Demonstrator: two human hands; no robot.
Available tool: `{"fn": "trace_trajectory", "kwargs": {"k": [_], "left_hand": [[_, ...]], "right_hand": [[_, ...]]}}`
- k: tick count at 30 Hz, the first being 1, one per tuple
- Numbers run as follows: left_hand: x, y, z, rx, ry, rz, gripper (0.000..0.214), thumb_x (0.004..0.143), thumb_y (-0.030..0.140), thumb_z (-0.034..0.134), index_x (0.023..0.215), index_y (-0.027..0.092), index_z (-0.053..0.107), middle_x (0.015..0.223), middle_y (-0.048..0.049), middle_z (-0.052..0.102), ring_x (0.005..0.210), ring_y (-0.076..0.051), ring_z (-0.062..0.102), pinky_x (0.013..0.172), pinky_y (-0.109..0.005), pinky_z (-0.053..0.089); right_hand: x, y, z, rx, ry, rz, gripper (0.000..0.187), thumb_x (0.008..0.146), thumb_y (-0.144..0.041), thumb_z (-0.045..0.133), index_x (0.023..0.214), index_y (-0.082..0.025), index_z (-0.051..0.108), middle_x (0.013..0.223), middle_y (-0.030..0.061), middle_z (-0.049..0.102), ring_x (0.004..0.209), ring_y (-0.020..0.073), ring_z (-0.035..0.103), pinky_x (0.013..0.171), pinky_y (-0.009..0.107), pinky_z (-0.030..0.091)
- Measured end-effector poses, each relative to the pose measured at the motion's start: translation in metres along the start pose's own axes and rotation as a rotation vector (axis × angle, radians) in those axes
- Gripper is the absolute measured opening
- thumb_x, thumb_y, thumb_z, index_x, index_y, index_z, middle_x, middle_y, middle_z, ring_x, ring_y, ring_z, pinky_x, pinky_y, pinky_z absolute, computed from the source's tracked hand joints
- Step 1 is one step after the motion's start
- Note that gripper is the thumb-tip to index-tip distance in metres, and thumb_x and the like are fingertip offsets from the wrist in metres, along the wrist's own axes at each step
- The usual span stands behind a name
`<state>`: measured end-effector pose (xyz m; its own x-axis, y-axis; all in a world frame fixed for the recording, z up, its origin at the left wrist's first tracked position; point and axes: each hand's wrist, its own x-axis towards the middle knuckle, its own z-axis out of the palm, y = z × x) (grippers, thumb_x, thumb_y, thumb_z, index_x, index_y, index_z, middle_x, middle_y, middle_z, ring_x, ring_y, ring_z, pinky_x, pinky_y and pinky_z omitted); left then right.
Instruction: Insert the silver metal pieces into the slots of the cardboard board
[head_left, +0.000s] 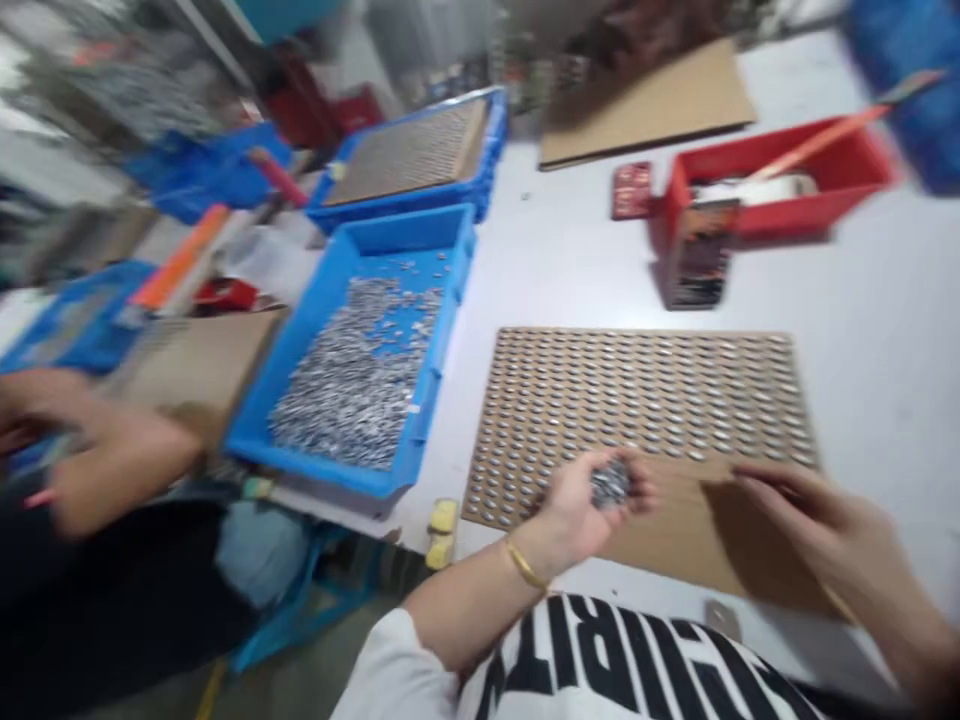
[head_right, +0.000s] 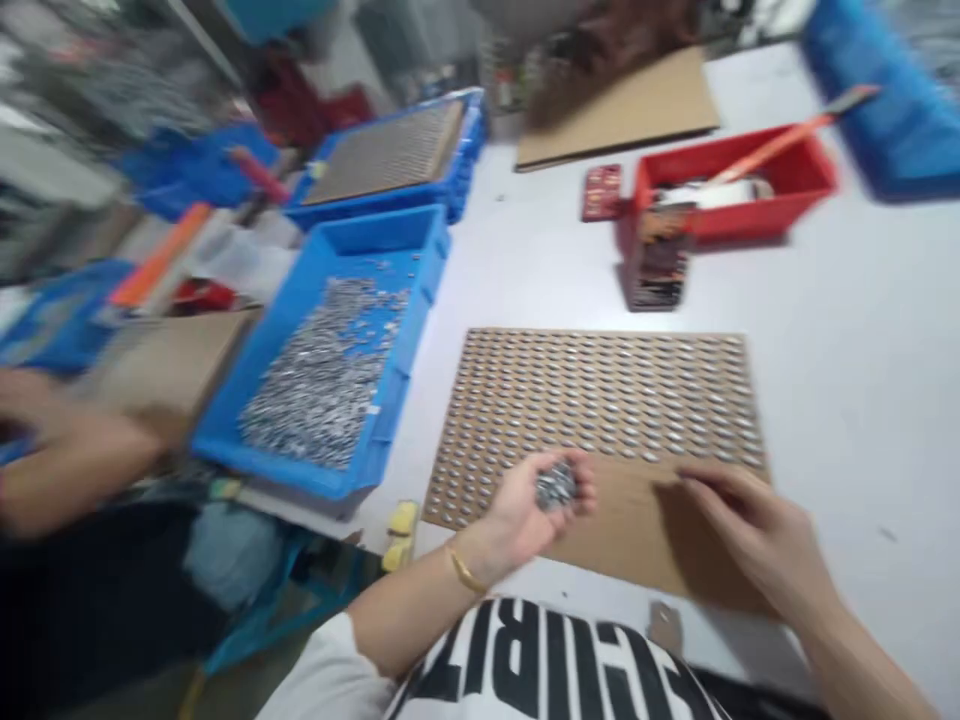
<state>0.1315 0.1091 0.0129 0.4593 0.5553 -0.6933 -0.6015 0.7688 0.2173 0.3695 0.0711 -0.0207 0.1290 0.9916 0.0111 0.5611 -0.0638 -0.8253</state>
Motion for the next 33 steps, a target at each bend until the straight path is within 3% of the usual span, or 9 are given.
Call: {"fn": "trace_trajectory", "kwargs": {"k": [2, 7, 11, 17, 24, 30, 33], "left_hand": [[-0.001, 0.004, 0.001, 0.118, 0.002, 0.08, 0.023, 0.078, 0.021, 0.058, 0.098, 0.011, 0.066, 0.085, -0.0105, 0.068, 0.076, -0.018, 0.065, 0.075, -0.032, 0.052], [0.003, 0.002, 0.007, 0.301, 0.042, 0.003, 0.021, 0.078, 0.025, 0.066, 0.096, 0.015, 0.061, 0.087, -0.0098, 0.069, 0.075, -0.016, 0.065, 0.07, -0.029, 0.053], [0.005, -0.004, 0.012, 0.363, 0.005, -0.029, 0.022, 0.077, 0.028, 0.069, 0.093, 0.015, 0.061, 0.084, -0.0083, 0.068, 0.072, -0.015, 0.064, 0.068, -0.027, 0.053], [0.012, -0.009, 0.013, 0.41, 0.04, -0.078, 0.029, 0.069, 0.027, 0.077, 0.092, 0.014, 0.067, 0.072, -0.0024, 0.062, 0.062, -0.009, 0.056, 0.058, -0.019, 0.048], [0.017, -0.012, 0.017, 0.402, 0.036, -0.075, 0.028, 0.066, 0.023, 0.079, 0.087, 0.015, 0.065, 0.079, -0.0044, 0.064, 0.069, -0.011, 0.06, 0.063, -0.021, 0.049], [0.02, -0.013, 0.015, 0.409, 0.035, -0.056, 0.025, 0.067, 0.02, 0.077, 0.088, 0.015, 0.065, 0.078, -0.0029, 0.063, 0.068, -0.009, 0.059, 0.065, -0.02, 0.05], [0.021, -0.014, 0.016, 0.415, 0.012, -0.052, 0.024, 0.069, 0.021, 0.076, 0.089, 0.015, 0.065, 0.077, -0.0026, 0.062, 0.067, -0.008, 0.058, 0.064, -0.018, 0.049]], "right_hand": [[0.001, 0.01, -0.001, -0.021, -0.028, -0.004, 0.014, 0.087, -0.036, 0.06, 0.096, -0.029, 0.068, 0.097, 0.0091, 0.07, 0.089, 0.0217, 0.065, 0.079, 0.034, 0.051], [0.015, 0.015, 0.002, -0.11, -0.012, -0.049, 0.015, 0.089, -0.031, 0.054, 0.093, -0.022, 0.065, 0.089, 0.0042, 0.069, 0.08, 0.0196, 0.064, 0.072, 0.033, 0.051], [0.022, 0.012, 0.004, -0.191, -0.035, -0.132, 0.017, 0.092, -0.027, 0.048, 0.091, -0.021, 0.064, 0.086, 0.0048, 0.066, 0.078, 0.0181, 0.061, 0.071, 0.031, 0.048], [0.026, 0.015, 0.004, -0.278, -0.042, -0.144, 0.018, 0.093, -0.027, 0.046, 0.093, -0.021, 0.063, 0.085, 0.0046, 0.062, 0.074, 0.0169, 0.059, 0.067, 0.029, 0.047], [0.026, 0.017, 0.006, -0.389, -0.038, -0.172, 0.021, 0.094, -0.023, 0.043, 0.092, -0.021, 0.063, 0.088, 0.0061, 0.061, 0.079, 0.0184, 0.059, 0.07, 0.03, 0.047], [0.015, -0.002, 0.003, -0.19, 0.01, -0.152, 0.02, 0.093, -0.027, 0.047, 0.106, -0.022, 0.062, 0.096, 0.0074, 0.063, 0.085, 0.0198, 0.061, 0.074, 0.032, 0.05], [0.004, -0.021, 0.008, 0.057, -0.087, -0.142, 0.018, 0.092, -0.028, 0.051, 0.103, -0.023, 0.064, 0.096, 0.0067, 0.065, 0.087, 0.0192, 0.062, 0.075, 0.032, 0.051]]}}
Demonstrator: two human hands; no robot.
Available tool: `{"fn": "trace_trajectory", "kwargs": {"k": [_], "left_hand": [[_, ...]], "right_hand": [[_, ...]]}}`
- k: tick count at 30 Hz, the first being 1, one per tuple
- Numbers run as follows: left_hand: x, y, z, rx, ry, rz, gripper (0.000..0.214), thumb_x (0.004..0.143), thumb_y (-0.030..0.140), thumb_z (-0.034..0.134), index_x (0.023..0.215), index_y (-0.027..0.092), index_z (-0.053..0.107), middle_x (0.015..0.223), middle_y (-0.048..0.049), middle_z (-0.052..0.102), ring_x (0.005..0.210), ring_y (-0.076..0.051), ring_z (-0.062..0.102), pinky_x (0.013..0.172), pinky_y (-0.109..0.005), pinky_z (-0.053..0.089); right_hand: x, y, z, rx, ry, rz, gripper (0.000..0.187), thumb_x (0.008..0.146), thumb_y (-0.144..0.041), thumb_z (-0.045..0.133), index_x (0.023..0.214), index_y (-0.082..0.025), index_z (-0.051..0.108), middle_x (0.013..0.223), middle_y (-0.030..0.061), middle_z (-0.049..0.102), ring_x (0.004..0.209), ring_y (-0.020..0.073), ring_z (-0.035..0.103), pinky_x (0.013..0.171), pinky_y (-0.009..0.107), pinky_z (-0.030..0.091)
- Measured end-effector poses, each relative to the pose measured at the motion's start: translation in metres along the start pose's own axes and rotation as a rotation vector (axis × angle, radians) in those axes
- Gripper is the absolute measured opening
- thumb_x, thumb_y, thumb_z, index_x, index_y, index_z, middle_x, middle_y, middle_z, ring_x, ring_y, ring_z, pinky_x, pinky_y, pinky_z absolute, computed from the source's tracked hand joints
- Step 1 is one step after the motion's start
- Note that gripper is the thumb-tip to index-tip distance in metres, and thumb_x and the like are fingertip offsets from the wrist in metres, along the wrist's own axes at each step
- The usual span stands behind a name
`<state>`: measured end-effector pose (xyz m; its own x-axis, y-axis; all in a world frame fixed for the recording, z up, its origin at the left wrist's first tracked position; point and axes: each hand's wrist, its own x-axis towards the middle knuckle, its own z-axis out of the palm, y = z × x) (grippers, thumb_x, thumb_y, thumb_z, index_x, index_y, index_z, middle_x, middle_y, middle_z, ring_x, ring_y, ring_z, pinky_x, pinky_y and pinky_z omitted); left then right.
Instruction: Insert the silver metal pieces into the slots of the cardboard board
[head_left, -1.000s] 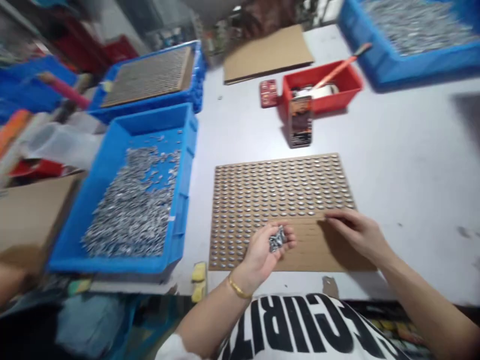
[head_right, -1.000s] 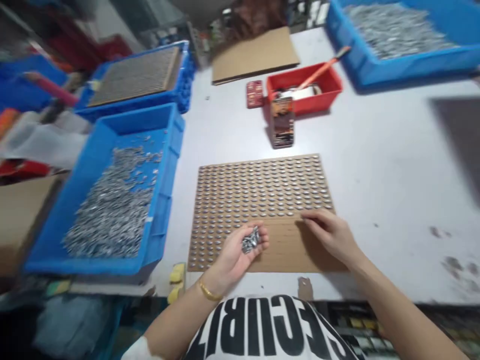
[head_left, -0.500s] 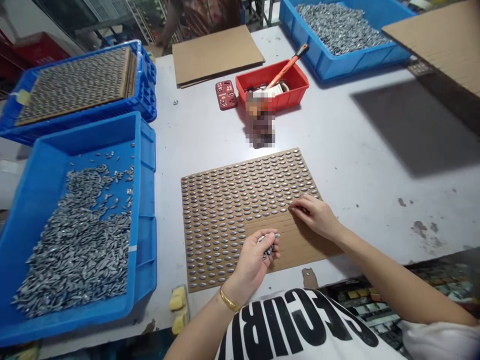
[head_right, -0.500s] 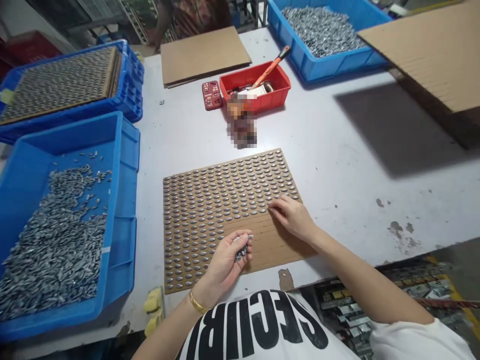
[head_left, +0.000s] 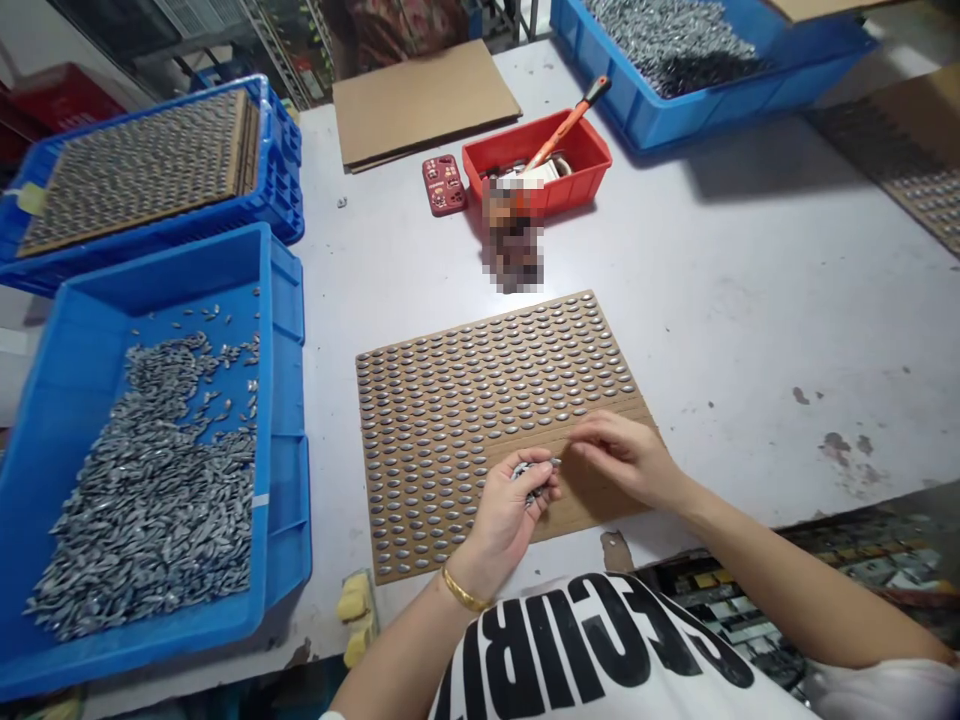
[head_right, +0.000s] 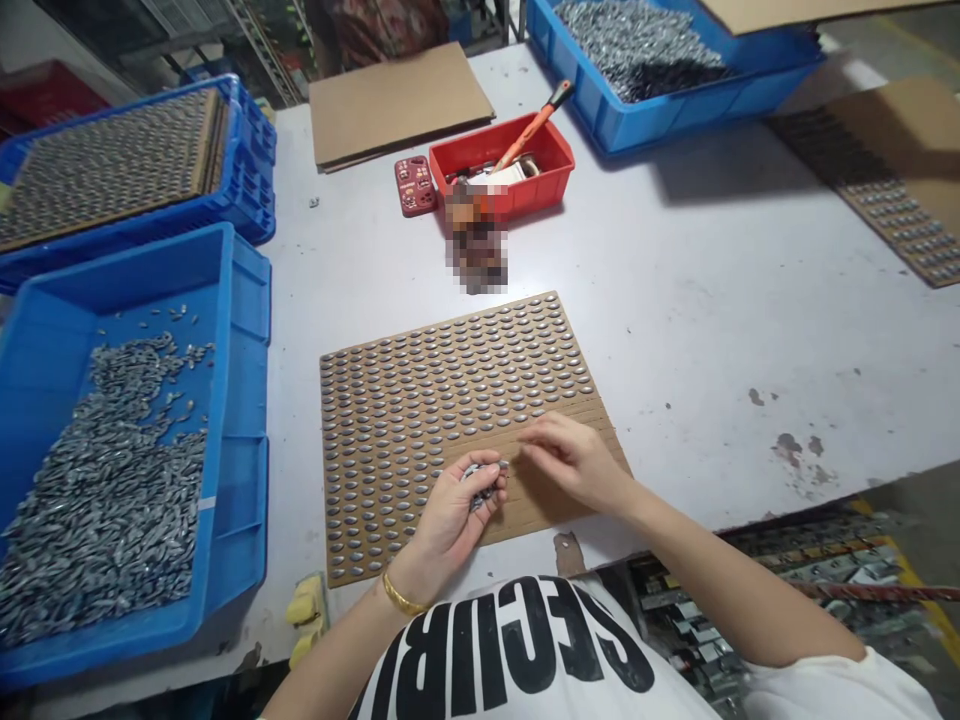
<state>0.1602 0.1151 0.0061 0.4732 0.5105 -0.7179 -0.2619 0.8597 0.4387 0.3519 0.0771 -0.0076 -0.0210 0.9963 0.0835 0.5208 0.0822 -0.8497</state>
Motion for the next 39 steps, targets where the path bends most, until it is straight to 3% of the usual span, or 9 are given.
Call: {"fn": "trace_trajectory", "kwargs": {"k": [3, 5, 12, 18, 22, 28, 34, 39], "left_hand": [[0.001, 0.0, 0.002, 0.004, -0.036, 0.004, 0.023, 0.07, 0.022, 0.076, 0.088, 0.015, 0.064, 0.075, -0.0021, 0.062, 0.066, -0.008, 0.057, 0.063, -0.018, 0.048], [0.001, 0.0, 0.002, 0.013, -0.039, -0.002, 0.023, 0.07, 0.023, 0.076, 0.087, 0.015, 0.063, 0.074, -0.0018, 0.061, 0.066, -0.009, 0.057, 0.061, -0.018, 0.047], [0.005, -0.005, 0.0, 0.044, -0.025, 0.02, 0.026, 0.072, 0.028, 0.075, 0.09, 0.014, 0.062, 0.074, -0.0023, 0.061, 0.064, -0.009, 0.058, 0.06, -0.019, 0.047], [0.008, -0.009, 0.002, 0.081, -0.035, 0.007, 0.024, 0.072, 0.029, 0.075, 0.085, 0.014, 0.061, 0.067, -0.0012, 0.059, 0.061, -0.009, 0.056, 0.055, -0.019, 0.045], [0.008, -0.008, 0.004, 0.1, -0.064, -0.041, 0.022, 0.074, 0.03, 0.072, 0.084, 0.013, 0.062, 0.071, -0.0033, 0.06, 0.064, -0.011, 0.057, 0.054, -0.019, 0.045], [0.009, -0.006, 0.008, 0.082, -0.064, -0.079, 0.028, 0.078, 0.03, 0.068, 0.099, 0.012, 0.064, 0.084, -0.0087, 0.065, 0.07, -0.014, 0.062, 0.059, -0.022, 0.048], [0.01, -0.006, 0.01, 0.043, -0.018, -0.055, 0.03, 0.083, 0.026, 0.057, 0.107, 0.009, 0.063, 0.096, -0.0157, 0.067, 0.072, -0.017, 0.063, 0.06, -0.026, 0.05], [0.008, -0.005, 0.01, 0.079, -0.01, -0.062, 0.028, 0.081, 0.022, 0.059, 0.106, 0.011, 0.063, 0.089, -0.0122, 0.067, 0.068, -0.015, 0.062, 0.057, -0.025, 0.049]], "right_hand": [[-0.005, -0.013, 0.009, 0.227, -0.077, -0.044, 0.017, 0.092, -0.025, 0.052, 0.103, -0.024, 0.065, 0.093, 0.0052, 0.067, 0.087, 0.0174, 0.063, 0.076, 0.031, 0.052], [-0.007, -0.015, 0.014, 0.261, -0.066, -0.065, 0.017, 0.092, -0.023, 0.052, 0.102, -0.023, 0.066, 0.093, 0.005, 0.066, 0.087, 0.0161, 0.063, 0.076, 0.03, 0.053], [-0.012, -0.007, 0.022, 0.105, 0.002, -0.188, 0.018, 0.091, -0.019, 0.053, 0.106, -0.022, 0.062, 0.108, 0.0088, 0.066, 0.102, 0.0186, 0.062, 0.085, 0.035, 0.054], [-0.017, 0.0, 0.018, -0.026, -0.035, -0.321, 0.018, 0.09, -0.017, 0.055, 0.107, -0.021, 0.061, 0.108, 0.01, 0.065, 0.099, 0.0188, 0.061, 0.081, 0.033, 0.054], [-0.019, 0.001, 0.01, -0.112, -0.076, -0.275, 0.015, 0.09, -0.021, 0.055, 0.103, -0.021, 0.063, 0.094, 0.0076, 0.066, 0.082, 0.017, 0.059, 0.069, 0.03, 0.051], [-0.019, 0.003, -0.009, 0.047, -0.173, -0.151, 0.021, 0.094, -0.018, 0.046, 0.108, -0.022, 0.063, 0.096, 0.0067, 0.064, 0.088, 0.0149, 0.06, 0.073, 0.027, 0.051], [-0.006, 0.04, -0.028, -0.319, 0.098, -0.165, 0.017, 0.092, -0.016, 0.048, 0.102, -0.02, 0.062, 0.095, 0.0082, 0.063, 0.087, 0.0183, 0.06, 0.075, 0.032, 0.051], [0.003, 0.06, -0.029, -0.583, 0.027, -0.267, 0.025, 0.092, -0.01, 0.043, 0.104, -0.019, 0.062, 0.098, 0.0087, 0.064, 0.087, 0.0191, 0.058, 0.075, 0.032, 0.05]]}}
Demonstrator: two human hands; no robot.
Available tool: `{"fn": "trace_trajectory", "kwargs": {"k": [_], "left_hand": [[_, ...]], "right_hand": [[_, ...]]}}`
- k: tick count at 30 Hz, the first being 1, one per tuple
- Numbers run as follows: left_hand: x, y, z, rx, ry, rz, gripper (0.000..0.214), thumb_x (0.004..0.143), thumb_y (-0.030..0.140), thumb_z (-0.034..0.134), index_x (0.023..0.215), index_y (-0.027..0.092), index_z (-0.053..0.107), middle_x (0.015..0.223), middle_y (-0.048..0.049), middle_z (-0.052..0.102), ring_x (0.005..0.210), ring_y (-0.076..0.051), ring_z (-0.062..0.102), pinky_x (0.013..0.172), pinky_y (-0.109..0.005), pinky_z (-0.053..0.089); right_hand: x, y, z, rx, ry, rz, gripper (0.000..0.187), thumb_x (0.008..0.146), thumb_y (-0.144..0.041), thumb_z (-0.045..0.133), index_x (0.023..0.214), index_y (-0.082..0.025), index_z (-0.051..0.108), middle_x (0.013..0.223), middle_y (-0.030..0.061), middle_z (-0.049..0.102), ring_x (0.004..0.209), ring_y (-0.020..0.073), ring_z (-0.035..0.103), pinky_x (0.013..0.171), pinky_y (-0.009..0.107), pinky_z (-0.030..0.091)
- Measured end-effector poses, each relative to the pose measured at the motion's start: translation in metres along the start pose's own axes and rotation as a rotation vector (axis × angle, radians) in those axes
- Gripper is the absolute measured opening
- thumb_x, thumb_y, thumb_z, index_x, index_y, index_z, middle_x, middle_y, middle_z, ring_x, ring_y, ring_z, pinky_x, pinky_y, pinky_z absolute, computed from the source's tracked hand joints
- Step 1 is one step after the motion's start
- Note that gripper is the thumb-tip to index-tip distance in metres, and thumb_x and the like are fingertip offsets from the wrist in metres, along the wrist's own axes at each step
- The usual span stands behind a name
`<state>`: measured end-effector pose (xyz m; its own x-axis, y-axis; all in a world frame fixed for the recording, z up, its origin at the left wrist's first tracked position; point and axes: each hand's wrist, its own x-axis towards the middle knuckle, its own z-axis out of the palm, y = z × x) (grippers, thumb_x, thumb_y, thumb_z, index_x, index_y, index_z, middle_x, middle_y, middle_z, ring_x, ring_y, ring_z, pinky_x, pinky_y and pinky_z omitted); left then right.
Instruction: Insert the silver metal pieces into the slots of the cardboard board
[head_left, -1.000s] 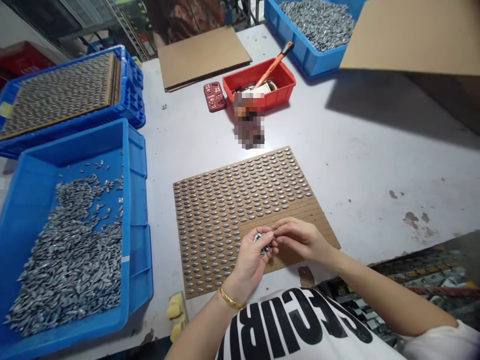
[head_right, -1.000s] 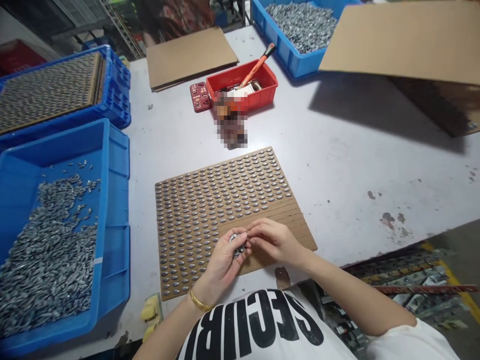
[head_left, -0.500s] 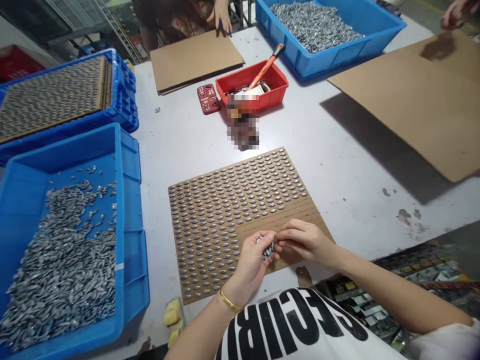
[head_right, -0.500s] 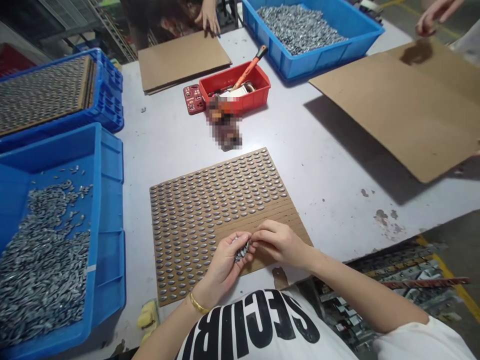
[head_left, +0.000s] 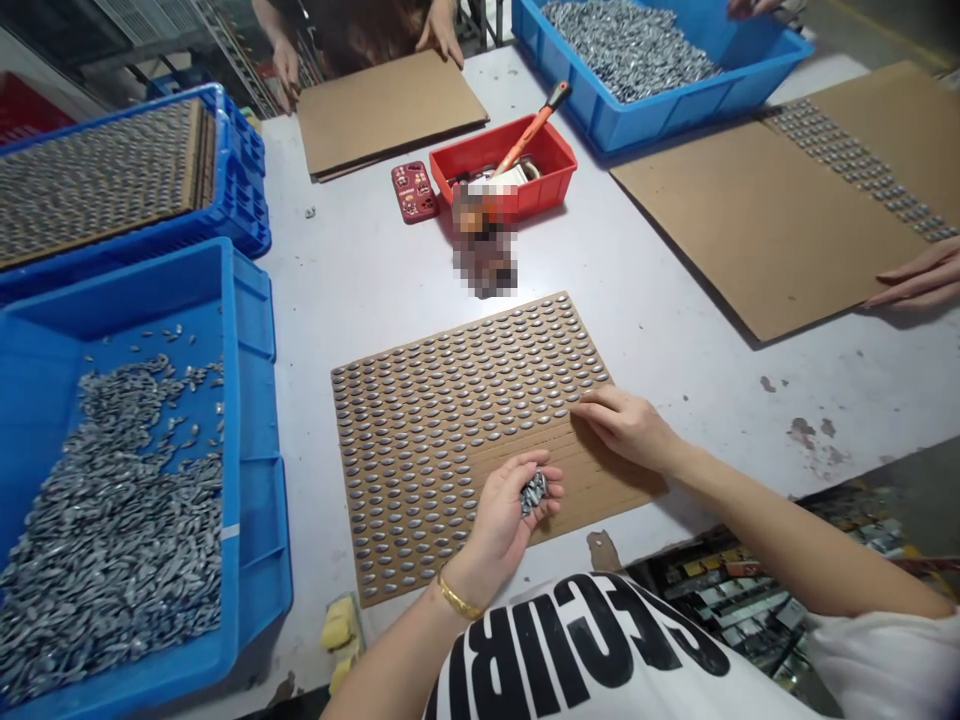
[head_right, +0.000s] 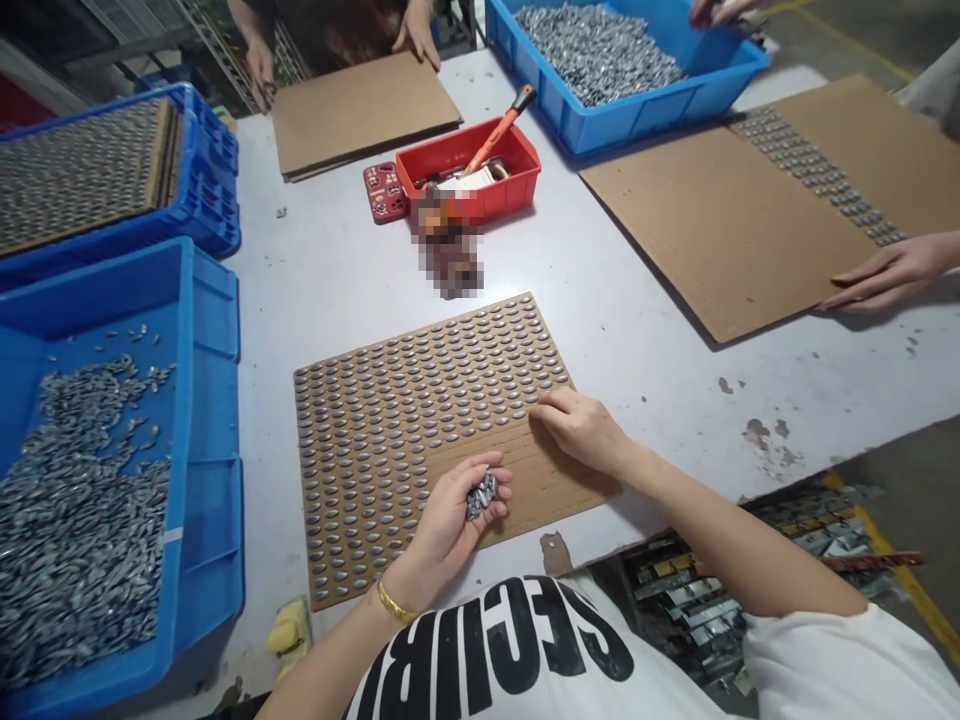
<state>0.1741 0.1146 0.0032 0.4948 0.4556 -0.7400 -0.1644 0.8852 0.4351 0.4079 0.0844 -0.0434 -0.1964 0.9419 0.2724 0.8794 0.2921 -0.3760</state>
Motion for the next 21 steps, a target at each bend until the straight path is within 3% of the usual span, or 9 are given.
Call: {"fn": "trace_trajectory", "kwargs": {"k": [6, 14, 21], "left_hand": [[-0.002, 0.0, 0.0, 0.019, -0.012, 0.004, 0.031, 0.081, 0.028, 0.062, 0.107, 0.011, 0.064, 0.083, -0.0085, 0.064, 0.065, -0.012, 0.059, 0.057, -0.022, 0.048], [-0.001, -0.001, -0.002, 0.019, 0.01, 0.022, 0.028, 0.082, 0.024, 0.057, 0.106, 0.011, 0.063, 0.082, -0.0093, 0.065, 0.064, -0.013, 0.06, 0.055, -0.023, 0.048], [-0.003, -0.005, -0.003, 0.021, -0.004, 0.032, 0.019, 0.08, 0.029, 0.063, 0.093, 0.017, 0.056, 0.08, -0.0058, 0.066, 0.064, -0.013, 0.06, 0.054, -0.022, 0.046]], "right_hand": [[0.003, -0.001, -0.006, -0.152, -0.093, -0.067, 0.025, 0.09, -0.008, 0.044, 0.101, -0.018, 0.063, 0.099, 0.0098, 0.063, 0.091, 0.0208, 0.055, 0.074, 0.031, 0.048], [0.011, -0.015, -0.007, -0.207, -0.071, -0.063, 0.024, 0.09, -0.011, 0.047, 0.106, -0.019, 0.063, 0.098, 0.0079, 0.063, 0.086, 0.019, 0.053, 0.072, 0.03, 0.044], [0.017, -0.019, -0.001, -0.198, -0.126, -0.124, 0.023, 0.092, -0.013, 0.045, 0.102, -0.018, 0.065, 0.094, 0.0086, 0.064, 0.085, 0.0199, 0.051, 0.069, 0.031, 0.04]]}}
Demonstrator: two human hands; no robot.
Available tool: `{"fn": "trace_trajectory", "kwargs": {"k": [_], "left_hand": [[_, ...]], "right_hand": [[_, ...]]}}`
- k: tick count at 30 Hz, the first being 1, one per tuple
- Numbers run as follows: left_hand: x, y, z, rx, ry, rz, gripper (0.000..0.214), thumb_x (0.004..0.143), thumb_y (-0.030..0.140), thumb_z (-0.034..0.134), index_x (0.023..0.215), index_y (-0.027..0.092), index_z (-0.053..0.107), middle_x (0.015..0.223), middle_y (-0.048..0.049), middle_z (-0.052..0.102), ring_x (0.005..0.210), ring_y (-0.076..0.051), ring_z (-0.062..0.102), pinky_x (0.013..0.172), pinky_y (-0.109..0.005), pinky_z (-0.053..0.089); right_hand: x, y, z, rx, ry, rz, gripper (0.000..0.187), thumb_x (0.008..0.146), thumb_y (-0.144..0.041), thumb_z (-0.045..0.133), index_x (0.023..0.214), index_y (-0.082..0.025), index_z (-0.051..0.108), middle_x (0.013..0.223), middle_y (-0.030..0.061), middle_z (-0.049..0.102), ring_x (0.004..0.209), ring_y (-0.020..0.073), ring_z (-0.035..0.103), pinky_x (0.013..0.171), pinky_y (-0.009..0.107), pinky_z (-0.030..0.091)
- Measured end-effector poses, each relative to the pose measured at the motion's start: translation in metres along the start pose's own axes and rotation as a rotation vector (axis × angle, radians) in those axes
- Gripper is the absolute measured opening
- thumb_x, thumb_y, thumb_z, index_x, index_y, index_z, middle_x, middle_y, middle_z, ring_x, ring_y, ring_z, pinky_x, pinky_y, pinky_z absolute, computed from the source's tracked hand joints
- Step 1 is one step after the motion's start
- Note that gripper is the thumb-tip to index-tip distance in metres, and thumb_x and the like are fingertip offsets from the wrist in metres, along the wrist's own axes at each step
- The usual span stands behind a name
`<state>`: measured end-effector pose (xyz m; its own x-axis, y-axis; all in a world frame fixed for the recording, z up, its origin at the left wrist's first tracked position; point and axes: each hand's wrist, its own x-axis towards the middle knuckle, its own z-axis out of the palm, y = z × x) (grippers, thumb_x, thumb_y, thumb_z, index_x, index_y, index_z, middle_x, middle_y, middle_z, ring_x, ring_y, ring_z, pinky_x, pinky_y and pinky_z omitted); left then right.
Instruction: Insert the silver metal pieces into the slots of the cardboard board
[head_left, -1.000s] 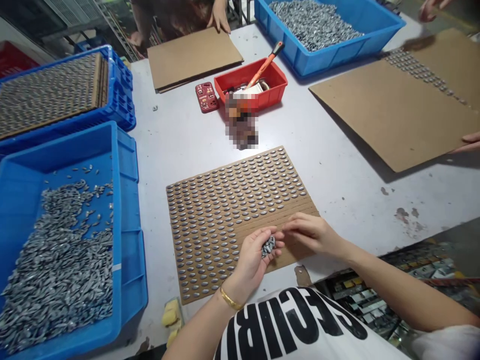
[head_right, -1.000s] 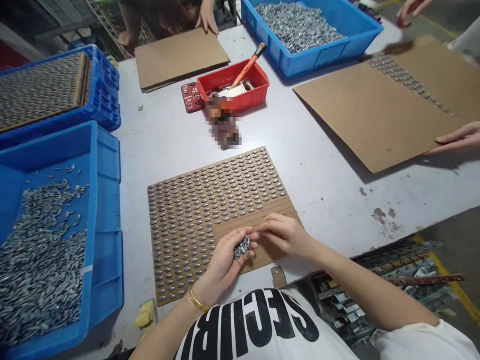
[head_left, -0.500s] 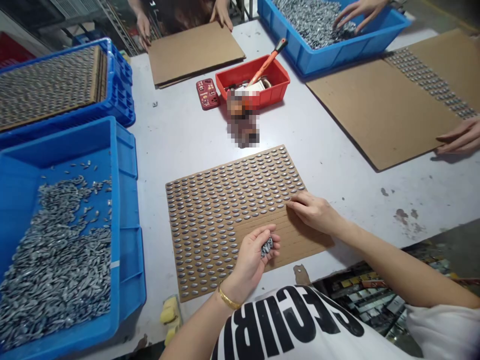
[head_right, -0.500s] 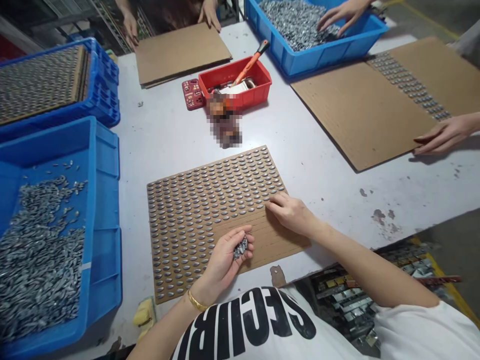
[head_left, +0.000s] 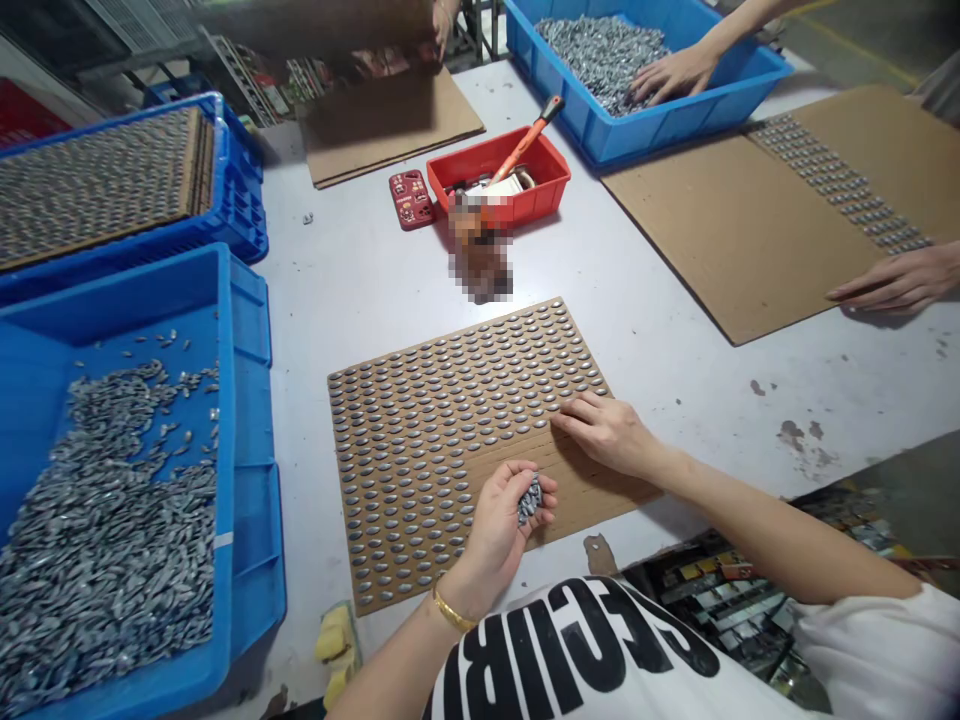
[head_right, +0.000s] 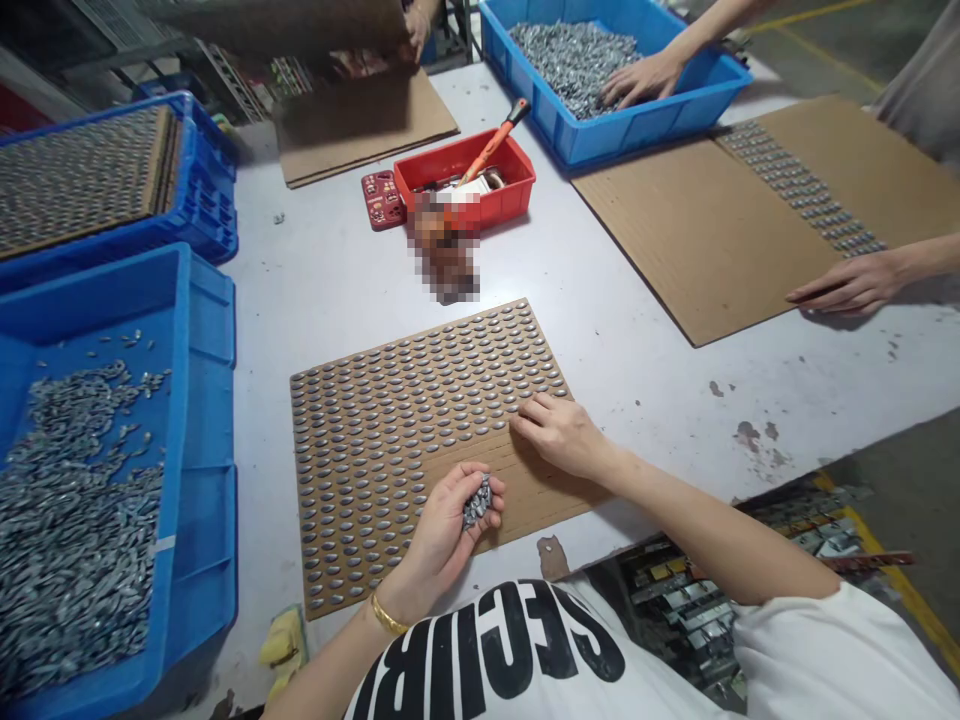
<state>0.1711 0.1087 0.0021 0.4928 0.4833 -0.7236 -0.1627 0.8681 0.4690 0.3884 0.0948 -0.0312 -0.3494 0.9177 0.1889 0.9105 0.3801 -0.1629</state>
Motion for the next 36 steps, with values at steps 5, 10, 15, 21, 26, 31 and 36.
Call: {"fn": "trace_trajectory", "kwargs": {"k": [5, 10, 15, 21, 26, 31, 36], "left_hand": [[0.001, 0.001, 0.0, 0.016, 0.035, -0.005, 0.03, 0.072, 0.031, 0.074, 0.095, 0.015, 0.064, 0.073, -0.0024, 0.062, 0.062, -0.009, 0.056, 0.055, -0.019, 0.045], [0.003, 0.001, -0.001, 0.032, 0.022, 0.008, 0.031, 0.073, 0.029, 0.073, 0.099, 0.013, 0.067, 0.078, -0.0044, 0.063, 0.065, -0.009, 0.056, 0.056, -0.018, 0.046], [0.004, 0.005, -0.001, 0.04, 0.044, 0.023, 0.028, 0.07, 0.025, 0.076, 0.093, 0.014, 0.064, 0.083, -0.0063, 0.066, 0.067, -0.009, 0.059, 0.057, -0.018, 0.048], [0.005, 0.012, 0.004, 0.056, 0.042, 0.045, 0.03, 0.066, 0.024, 0.08, 0.087, 0.015, 0.062, 0.072, -0.0026, 0.064, 0.061, -0.008, 0.058, 0.056, -0.017, 0.048], [0.006, 0.01, 0.004, 0.077, 0.083, 0.051, 0.033, 0.064, 0.026, 0.081, 0.086, 0.016, 0.06, 0.067, 0.0, 0.062, 0.061, -0.008, 0.058, 0.058, -0.017, 0.048], [0.006, 0.007, 0.002, 0.08, 0.075, 0.066, 0.034, 0.062, 0.027, 0.082, 0.083, 0.016, 0.059, 0.064, 0.0001, 0.062, 0.054, -0.008, 0.057, 0.054, -0.017, 0.047], [0.004, 0.006, 0.003, 0.053, 0.06, 0.091, 0.03, 0.065, 0.024, 0.08, 0.087, 0.014, 0.06, 0.068, -0.0014, 0.063, 0.059, -0.009, 0.058, 0.056, -0.018, 0.048]], "right_hand": [[0.0, -0.001, 0.001, -0.004, -0.032, -0.013, 0.024, 0.093, -0.013, 0.043, 0.097, -0.017, 0.066, 0.092, 0.0102, 0.062, 0.083, 0.0211, 0.049, 0.069, 0.033, 0.04], [0.004, 0.001, 0.001, -0.032, -0.044, -0.046, 0.022, 0.093, -0.015, 0.044, 0.096, -0.016, 0.066, 0.091, 0.0103, 0.062, 0.082, 0.0212, 0.05, 0.067, 0.033, 0.041], [0.005, -0.01, -0.01, 0.162, 0.063, 0.049, 0.022, 0.092, -0.015, 0.045, 0.106, -0.017, 0.063, 0.1, 0.0109, 0.064, 0.087, 0.0206, 0.053, 0.072, 0.033, 0.044], [0.004, -0.044, -0.026, 0.822, 0.074, 0.189, 0.013, 0.091, -0.024, 0.053, 0.098, -0.017, 0.062, 0.079, 0.0027, 0.063, 0.072, 0.0127, 0.056, 0.064, 0.024, 0.044], [0.005, -0.052, -0.03, 0.927, 0.052, 0.268, 0.008, 0.086, -0.018, 0.056, 0.082, -0.016, 0.062, 0.073, 0.0003, 0.063, 0.068, 0.0113, 0.055, 0.061, 0.023, 0.042], [0.007, -0.051, -0.031, 0.987, -0.035, 0.297, 0.011, 0.086, -0.017, 0.055, 0.091, -0.016, 0.064, 0.074, -0.0002, 0.064, 0.063, 0.0101, 0.055, 0.056, 0.02, 0.04], [0.008, -0.052, -0.032, 1.002, -0.012, 0.257, 0.017, 0.086, -0.016, 0.054, 0.098, -0.018, 0.067, 0.082, 0.0018, 0.067, 0.074, 0.0127, 0.059, 0.065, 0.023, 0.044]]}}
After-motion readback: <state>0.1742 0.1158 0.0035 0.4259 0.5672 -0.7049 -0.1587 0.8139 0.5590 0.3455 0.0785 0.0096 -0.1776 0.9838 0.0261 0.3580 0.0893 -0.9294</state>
